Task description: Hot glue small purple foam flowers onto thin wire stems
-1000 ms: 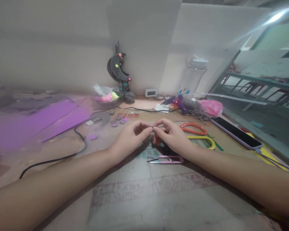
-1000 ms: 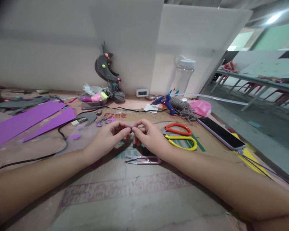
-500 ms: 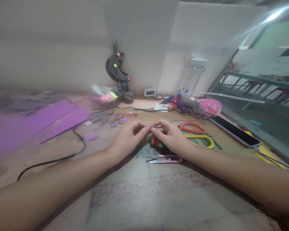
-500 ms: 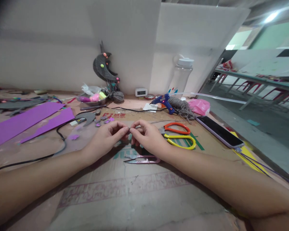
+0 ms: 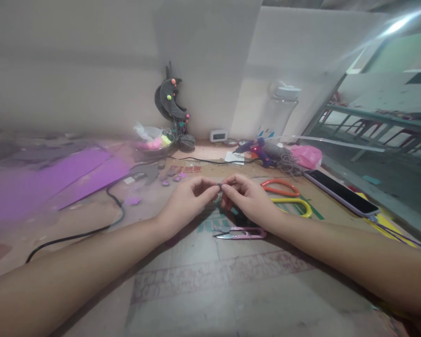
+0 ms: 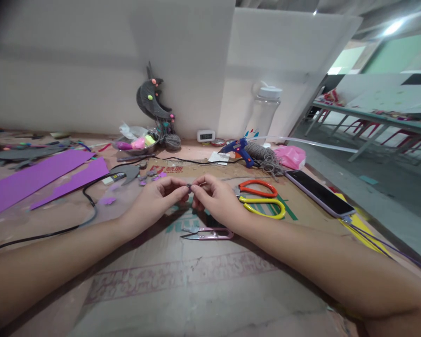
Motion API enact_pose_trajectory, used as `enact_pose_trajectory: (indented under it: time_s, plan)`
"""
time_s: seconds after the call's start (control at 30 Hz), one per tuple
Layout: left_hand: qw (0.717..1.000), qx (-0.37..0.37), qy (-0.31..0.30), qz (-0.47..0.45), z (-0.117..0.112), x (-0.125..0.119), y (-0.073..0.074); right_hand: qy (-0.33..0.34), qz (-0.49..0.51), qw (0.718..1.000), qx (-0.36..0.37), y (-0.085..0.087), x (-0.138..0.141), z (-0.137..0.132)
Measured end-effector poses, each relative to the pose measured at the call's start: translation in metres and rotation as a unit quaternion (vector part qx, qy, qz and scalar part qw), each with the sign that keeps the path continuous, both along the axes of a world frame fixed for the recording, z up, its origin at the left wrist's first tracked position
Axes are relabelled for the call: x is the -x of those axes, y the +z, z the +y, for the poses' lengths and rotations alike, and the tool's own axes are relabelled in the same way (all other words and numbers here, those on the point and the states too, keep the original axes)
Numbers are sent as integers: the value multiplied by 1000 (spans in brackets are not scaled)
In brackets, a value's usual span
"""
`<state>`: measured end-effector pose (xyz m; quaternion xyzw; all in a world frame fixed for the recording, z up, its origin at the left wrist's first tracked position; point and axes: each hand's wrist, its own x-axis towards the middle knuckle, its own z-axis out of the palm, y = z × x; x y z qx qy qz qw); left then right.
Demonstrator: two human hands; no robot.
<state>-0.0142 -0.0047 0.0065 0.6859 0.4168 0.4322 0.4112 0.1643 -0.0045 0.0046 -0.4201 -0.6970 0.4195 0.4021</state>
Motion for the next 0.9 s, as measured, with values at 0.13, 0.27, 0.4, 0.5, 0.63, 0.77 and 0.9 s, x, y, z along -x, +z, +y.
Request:
enact_pose_trajectory:
  time_s: [0.13, 0.27, 0.4, 0.5, 0.63, 0.77, 0.9]
  plan:
    - [1000, -1, 22, 17, -1, 0, 1, 11, -5, 1000, -4, -1, -1, 0]
    - [999, 9, 31, 13, 0, 0, 0, 16, -4, 1000, -15, -3, -3, 2]
    - [999, 15, 31, -5, 1, 0, -1, -1, 16, 1000, 1, -3, -3, 4]
    - [999, 18, 38, -7, -1, 0, -1, 1, 18, 1000, 4, -4, -2, 6]
    - [999, 10, 33, 0, -1, 0, -1, -12, -9, 1000, -26, -5, -3, 6]
    - [1000, 0, 9, -8, 2, 0, -5, -31, -39, 998, -46, -3, -4, 6]
    - [1000, 3, -8, -27, 5, 1, -10, -44, -52, 996, -56, -3, -4, 6]
